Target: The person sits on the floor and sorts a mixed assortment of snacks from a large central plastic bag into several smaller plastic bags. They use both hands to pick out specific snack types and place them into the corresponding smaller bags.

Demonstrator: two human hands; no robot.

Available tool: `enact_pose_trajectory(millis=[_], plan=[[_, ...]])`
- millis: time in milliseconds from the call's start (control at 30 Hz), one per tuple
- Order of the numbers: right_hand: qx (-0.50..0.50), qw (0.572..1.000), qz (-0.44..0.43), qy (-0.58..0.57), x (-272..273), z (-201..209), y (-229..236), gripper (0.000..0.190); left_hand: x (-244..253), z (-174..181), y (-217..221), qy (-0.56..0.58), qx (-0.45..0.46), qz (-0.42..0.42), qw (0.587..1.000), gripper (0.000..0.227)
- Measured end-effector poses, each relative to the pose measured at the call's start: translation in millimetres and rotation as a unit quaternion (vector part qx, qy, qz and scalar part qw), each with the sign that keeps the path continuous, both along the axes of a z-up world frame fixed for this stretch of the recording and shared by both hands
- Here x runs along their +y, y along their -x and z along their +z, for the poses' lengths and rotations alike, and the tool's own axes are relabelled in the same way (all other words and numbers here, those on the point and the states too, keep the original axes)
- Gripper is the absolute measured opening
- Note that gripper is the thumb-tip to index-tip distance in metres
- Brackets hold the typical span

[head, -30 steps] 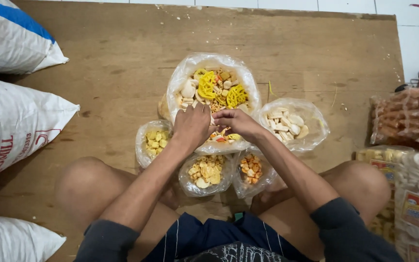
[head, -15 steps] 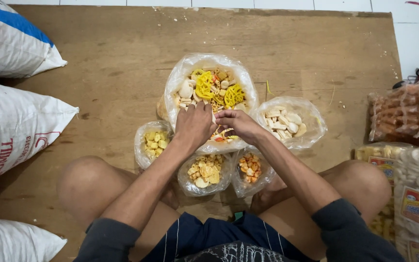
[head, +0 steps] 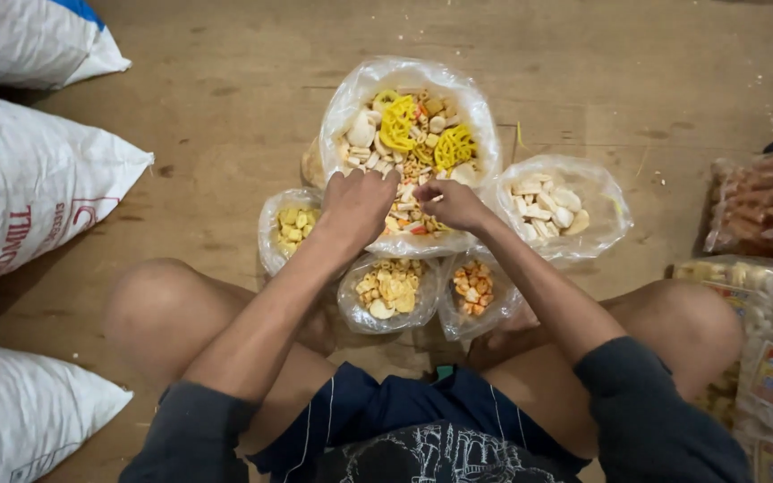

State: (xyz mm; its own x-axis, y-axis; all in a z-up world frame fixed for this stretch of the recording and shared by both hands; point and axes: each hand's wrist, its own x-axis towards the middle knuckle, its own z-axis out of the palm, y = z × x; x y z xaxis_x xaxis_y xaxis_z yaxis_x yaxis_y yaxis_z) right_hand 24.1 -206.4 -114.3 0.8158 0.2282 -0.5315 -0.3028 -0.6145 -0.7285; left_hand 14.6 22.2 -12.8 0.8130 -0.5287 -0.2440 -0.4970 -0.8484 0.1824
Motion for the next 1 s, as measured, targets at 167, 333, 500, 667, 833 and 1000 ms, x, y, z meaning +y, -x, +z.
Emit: enact_pose_trajectory(millis=[167,333,500,667,833,1000], plan=[[-0.076,0.963,0.195,0.168,16,-44,1,0.046,15,-5,4,-0.023,0.057,-0.027,0.998,0.043],[-0.101,0.945,0.229,0.211,34,-41,7,0.045,24,23,6,-0.039,0.101,-0.035,0.993,0.043],[-0.149,0.924,0.259,0.237,44,-14,9,0.044,31,24,4,-0.024,0.093,-0.042,0.995,0.042],[-0.125,0.916,0.263,0.275,36,-43,3,0.035,34,3,2,-0.035,0.069,-0.039,0.996,0.041],[-0.142,0.953,0.190,0.189,42,15,-1,0.027,29,-18,-11,-0.019,0.010,-0.008,1.000,0.047],[-0.007,0.955,-0.173,-0.242,43,104,8,0.031,14,19,-16,0.017,-0.039,0.051,0.998,0.055]])
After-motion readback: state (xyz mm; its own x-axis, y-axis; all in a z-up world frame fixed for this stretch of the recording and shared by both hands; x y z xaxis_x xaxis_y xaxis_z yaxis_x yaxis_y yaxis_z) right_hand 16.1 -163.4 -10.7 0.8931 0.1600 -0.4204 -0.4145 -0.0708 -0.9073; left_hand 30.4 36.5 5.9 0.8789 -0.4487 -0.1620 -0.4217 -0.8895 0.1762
